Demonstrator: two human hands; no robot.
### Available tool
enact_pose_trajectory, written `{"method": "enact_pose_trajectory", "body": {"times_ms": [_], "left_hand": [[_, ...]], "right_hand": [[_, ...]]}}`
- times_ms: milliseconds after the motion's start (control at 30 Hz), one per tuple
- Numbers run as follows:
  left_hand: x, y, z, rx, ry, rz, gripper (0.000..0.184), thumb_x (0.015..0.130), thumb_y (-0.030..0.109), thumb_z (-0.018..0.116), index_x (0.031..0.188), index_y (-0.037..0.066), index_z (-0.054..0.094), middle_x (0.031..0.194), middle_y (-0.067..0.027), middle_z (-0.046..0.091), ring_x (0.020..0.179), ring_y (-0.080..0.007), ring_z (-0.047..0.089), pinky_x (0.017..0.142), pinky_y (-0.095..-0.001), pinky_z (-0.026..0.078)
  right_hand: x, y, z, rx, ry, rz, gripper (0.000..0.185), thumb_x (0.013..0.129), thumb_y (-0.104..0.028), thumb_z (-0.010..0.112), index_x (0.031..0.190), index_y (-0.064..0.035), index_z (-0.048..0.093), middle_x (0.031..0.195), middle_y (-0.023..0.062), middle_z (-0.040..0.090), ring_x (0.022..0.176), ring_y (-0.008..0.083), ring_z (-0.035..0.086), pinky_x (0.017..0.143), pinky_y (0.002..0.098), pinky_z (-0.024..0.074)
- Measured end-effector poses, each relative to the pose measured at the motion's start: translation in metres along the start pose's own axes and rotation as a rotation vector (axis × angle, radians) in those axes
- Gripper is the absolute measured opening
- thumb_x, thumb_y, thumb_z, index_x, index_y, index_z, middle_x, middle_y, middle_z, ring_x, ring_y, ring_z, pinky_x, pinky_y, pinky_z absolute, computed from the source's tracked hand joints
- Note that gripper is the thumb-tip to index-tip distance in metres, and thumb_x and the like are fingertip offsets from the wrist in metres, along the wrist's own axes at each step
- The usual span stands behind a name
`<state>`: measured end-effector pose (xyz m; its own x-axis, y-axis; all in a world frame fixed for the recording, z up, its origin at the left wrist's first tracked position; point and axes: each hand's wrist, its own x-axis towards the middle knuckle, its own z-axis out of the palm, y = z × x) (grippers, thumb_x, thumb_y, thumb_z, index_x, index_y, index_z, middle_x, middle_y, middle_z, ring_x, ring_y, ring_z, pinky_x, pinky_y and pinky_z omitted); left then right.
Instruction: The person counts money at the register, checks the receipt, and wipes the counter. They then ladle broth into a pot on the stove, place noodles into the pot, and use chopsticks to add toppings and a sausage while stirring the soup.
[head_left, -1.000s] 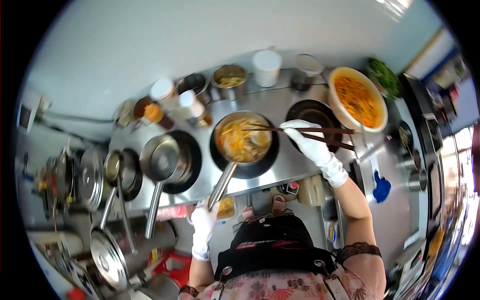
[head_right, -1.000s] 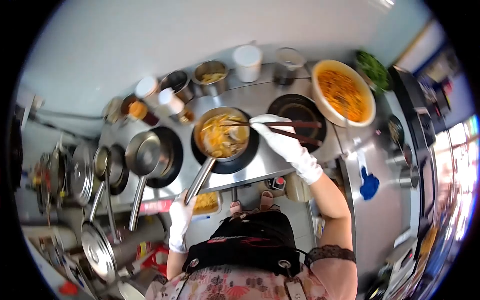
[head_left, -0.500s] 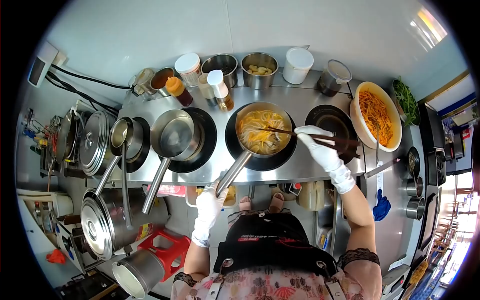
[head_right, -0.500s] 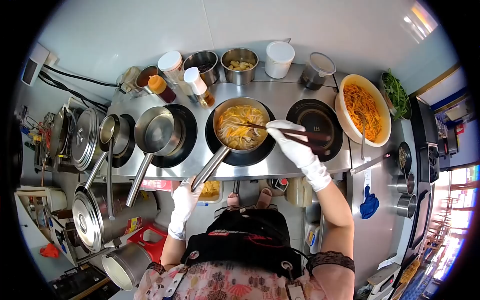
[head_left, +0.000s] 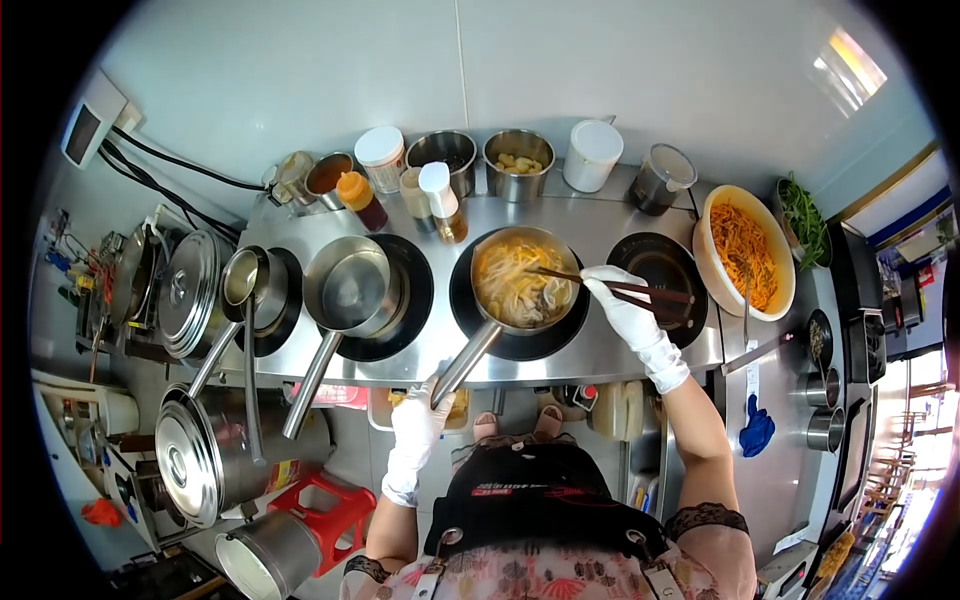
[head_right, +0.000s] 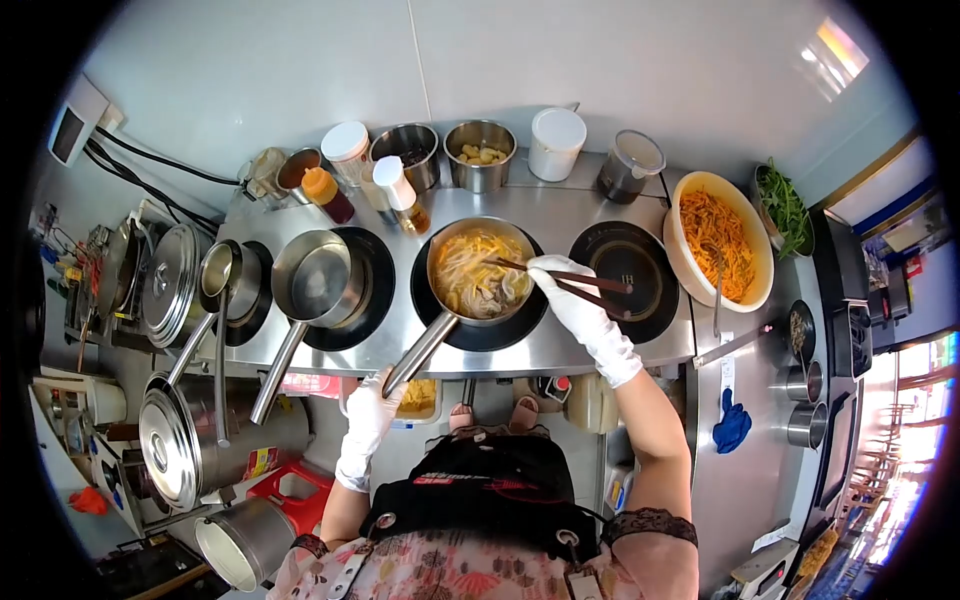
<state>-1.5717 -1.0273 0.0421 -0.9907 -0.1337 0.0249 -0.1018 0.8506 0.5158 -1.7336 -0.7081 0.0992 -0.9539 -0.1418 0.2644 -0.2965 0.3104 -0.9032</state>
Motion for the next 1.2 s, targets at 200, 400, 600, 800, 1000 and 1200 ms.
{"method": "enact_pose_trajectory", "body": {"times_ms": [200, 400, 600, 800, 1000, 1200], "left_hand": [[0.0, -0.003, 0.003, 0.011, -0.016, -0.004, 0.044, 0.08, 0.029, 0.073, 0.113, 0.001, 0.065, 0.083, -0.0193, 0.068, 0.073, -0.0315, 0.068, 0.069, -0.036, 0.053], [-0.001, -0.001, 0.0, 0.031, -0.049, -0.01, 0.045, 0.081, 0.031, 0.072, 0.114, 0.001, 0.065, 0.087, -0.0207, 0.068, 0.078, -0.0323, 0.068, 0.071, -0.0359, 0.053], [0.0, 0.0, -0.001, 0.012, -0.034, 0.004, 0.046, 0.081, 0.032, 0.072, 0.113, 0.0, 0.065, 0.095, -0.0216, 0.068, 0.082, -0.0328, 0.068, 0.075, -0.0362, 0.053], [-0.001, 0.005, -0.003, 0.029, -0.037, -0.013, 0.046, 0.081, 0.033, 0.071, 0.114, 0.002, 0.065, 0.093, -0.0209, 0.068, 0.083, -0.0341, 0.068, 0.075, -0.0375, 0.053], [-0.001, 0.009, -0.007, 0.054, -0.069, -0.036, 0.048, 0.081, 0.037, 0.07, 0.115, 0.004, 0.064, 0.093, -0.0211, 0.068, 0.084, -0.0349, 0.067, 0.076, -0.0389, 0.053], [-0.002, 0.007, -0.006, 0.033, -0.065, -0.026, 0.048, 0.082, 0.038, 0.07, 0.116, 0.005, 0.065, 0.094, -0.0201, 0.068, 0.084, -0.034, 0.068, 0.076, -0.039, 0.053]], "right_hand": [[-0.024, -0.012, -0.014, 0.037, -0.018, -0.008, 0.005, 0.085, -0.001, 0.067, 0.089, 0.0005, 0.066, 0.087, 0.0053, 0.068, 0.083, 0.0129, 0.064, 0.075, 0.0243, 0.0507], [-0.031, -0.024, 0.025, 0.089, -0.2, 0.02, 0.013, 0.086, -0.007, 0.065, 0.097, -0.0014, 0.069, 0.098, 0.0107, 0.069, 0.092, 0.019, 0.066, 0.084, 0.0279, 0.0512], [-0.021, -0.011, 0.02, 0.044, -0.166, -0.086, 0.015, 0.085, -0.005, 0.066, 0.099, 0.0006, 0.067, 0.098, 0.013, 0.068, 0.09, 0.0208, 0.066, 0.082, 0.0282, 0.0519], [-0.031, -0.029, -0.014, -0.12, -0.105, -0.031, 0.013, 0.085, -0.008, 0.067, 0.095, -0.0002, 0.069, 0.094, 0.0121, 0.07, 0.087, 0.0222, 0.068, 0.079, 0.0292, 0.0529], [-0.032, -0.049, -0.026, -0.009, -0.054, -0.061, 0.009, 0.086, -0.007, 0.066, 0.09, 0.0009, 0.068, 0.089, 0.0092, 0.069, 0.084, 0.0178, 0.066, 0.078, 0.0266, 0.0516], [-0.028, -0.023, 0.004, 0.025, -0.227, -0.041, 0.013, 0.088, -0.009, 0.063, 0.094, 0.0012, 0.066, 0.092, 0.0093, 0.068, 0.087, 0.0181, 0.065, 0.081, 0.0281, 0.0508]]}}
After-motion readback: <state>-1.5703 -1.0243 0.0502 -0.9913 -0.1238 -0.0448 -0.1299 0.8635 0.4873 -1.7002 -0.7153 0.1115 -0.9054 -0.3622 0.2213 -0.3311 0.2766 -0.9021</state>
